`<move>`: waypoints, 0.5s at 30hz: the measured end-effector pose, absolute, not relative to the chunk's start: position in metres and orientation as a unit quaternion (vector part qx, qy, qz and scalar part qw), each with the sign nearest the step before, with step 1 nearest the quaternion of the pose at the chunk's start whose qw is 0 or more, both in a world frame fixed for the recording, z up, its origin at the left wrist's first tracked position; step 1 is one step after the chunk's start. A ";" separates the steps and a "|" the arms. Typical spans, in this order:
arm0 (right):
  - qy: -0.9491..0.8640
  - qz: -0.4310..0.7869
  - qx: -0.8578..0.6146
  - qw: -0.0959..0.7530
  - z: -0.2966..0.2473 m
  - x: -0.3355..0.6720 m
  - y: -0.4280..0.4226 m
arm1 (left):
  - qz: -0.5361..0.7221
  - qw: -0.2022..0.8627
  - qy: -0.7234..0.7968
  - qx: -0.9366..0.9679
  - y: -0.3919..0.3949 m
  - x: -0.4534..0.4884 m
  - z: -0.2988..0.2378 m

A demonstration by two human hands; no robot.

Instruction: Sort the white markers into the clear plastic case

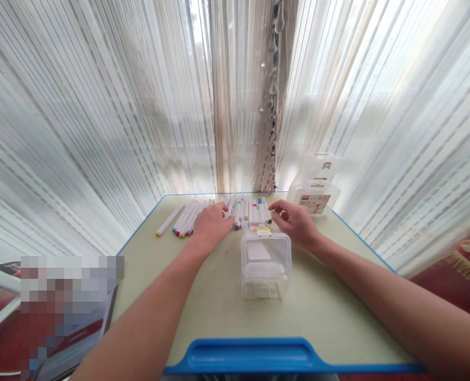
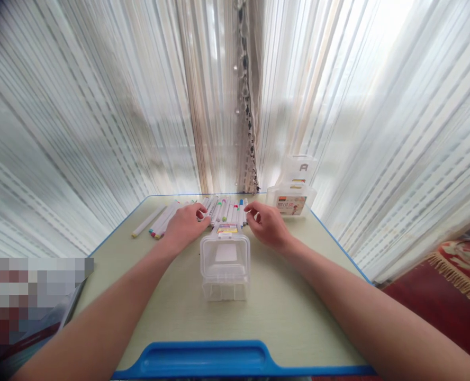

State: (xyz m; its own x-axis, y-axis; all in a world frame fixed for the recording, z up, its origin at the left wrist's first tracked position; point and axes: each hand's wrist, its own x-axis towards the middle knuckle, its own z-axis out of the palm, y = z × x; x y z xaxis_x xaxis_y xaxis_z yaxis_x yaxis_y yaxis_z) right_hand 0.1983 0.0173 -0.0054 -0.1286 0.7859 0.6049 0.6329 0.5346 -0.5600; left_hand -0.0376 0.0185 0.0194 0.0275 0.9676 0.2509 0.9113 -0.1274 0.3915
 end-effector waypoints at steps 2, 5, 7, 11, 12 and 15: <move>-0.750 0.086 -0.471 0.456 -0.005 0.198 0.016 | 0.227 0.057 0.659 0.715 0.019 -0.038 0.018; -0.755 0.090 -0.467 0.452 -0.005 0.197 0.015 | 0.221 0.052 0.658 0.718 0.020 -0.039 0.017; -0.755 0.092 -0.468 0.450 -0.005 0.198 0.015 | 0.216 0.049 0.656 0.722 0.020 -0.038 0.017; -0.756 0.092 -0.470 0.447 -0.005 0.198 0.016 | 0.206 0.046 0.655 0.726 0.019 -0.037 0.018; -0.756 0.092 -0.470 0.447 -0.005 0.198 0.016 | 0.205 0.045 0.654 0.727 0.019 -0.037 0.019; -0.756 0.092 -0.469 0.448 -0.006 0.198 0.017 | 0.206 0.045 0.656 0.724 0.018 -0.037 0.019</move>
